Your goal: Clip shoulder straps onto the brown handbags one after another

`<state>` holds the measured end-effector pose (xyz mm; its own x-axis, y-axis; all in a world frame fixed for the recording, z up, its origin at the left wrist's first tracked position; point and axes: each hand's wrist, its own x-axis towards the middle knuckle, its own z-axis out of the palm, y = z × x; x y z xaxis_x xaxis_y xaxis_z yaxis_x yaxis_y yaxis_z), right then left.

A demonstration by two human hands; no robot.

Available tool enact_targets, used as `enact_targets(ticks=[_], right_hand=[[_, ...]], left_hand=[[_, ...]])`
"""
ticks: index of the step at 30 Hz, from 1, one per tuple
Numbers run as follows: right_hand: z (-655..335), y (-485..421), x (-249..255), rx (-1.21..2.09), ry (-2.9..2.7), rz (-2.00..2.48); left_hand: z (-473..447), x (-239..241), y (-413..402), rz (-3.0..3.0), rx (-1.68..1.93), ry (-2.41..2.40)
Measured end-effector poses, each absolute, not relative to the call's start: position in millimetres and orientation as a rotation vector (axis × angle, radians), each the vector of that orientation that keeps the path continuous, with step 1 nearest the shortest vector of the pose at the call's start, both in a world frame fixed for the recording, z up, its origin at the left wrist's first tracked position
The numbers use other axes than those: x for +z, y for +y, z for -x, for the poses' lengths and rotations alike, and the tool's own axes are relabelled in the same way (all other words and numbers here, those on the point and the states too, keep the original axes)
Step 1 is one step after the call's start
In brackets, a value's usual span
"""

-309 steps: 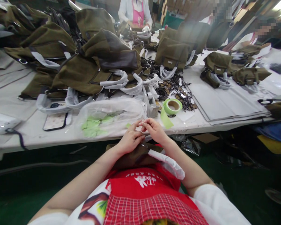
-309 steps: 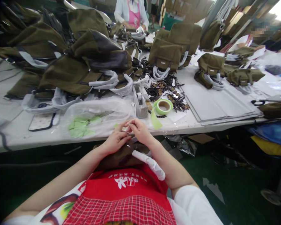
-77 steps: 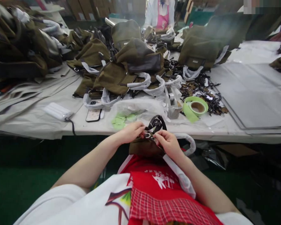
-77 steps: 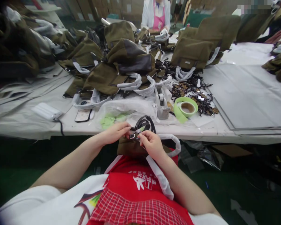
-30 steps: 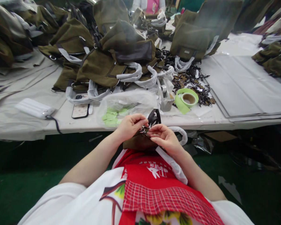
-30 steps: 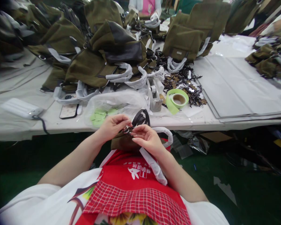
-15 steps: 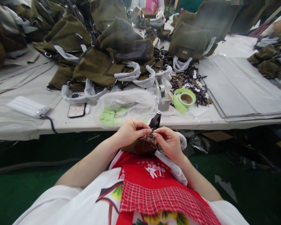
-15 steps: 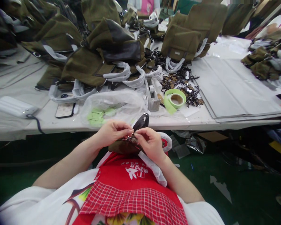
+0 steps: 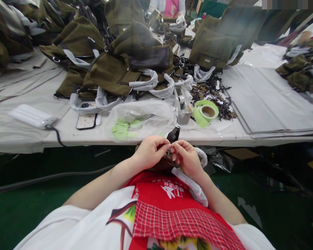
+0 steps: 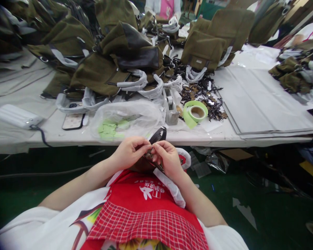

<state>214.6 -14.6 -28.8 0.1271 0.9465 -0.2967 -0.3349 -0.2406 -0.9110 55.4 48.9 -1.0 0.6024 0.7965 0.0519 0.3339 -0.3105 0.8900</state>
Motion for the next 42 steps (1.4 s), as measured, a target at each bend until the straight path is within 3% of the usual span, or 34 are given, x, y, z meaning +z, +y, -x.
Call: enact_targets(ticks=[18,25,27,30,32,35,38,42], right_hand=[[-216,-16,-28,0.961,-1.114,1.425],[-290,16,-25,0.545,-1.528,1.816],[-308,27,-36,0.769,-1.47,1.882],[-315,39,-60,1.403,-1.233,1.891],[-309,43,-75,1.67,-1.077,1.889],[-296,43,-91,1.876,-0.928,1.841],[-288,36,-97,2.051,-0.663,1.672],[-284,15,-92,1.954,-0.412,1.444]], left_hand=[[-74,-17,38,-1.79,0.798,0.999],[-65,-9,48,-1.973,0.521,0.913],[-62,-14,54,-1.86,0.494,0.96],[-60,-30,72,-1.836,0.529,1.218],[-62,-43,85,-1.946,0.359,1.31],[-66,-53,94,-2.015,0.034,1.237],[-71,-50,86,-2.042,0.029,1.086],[-79,-40,64,-2.077,0.068,0.862]])
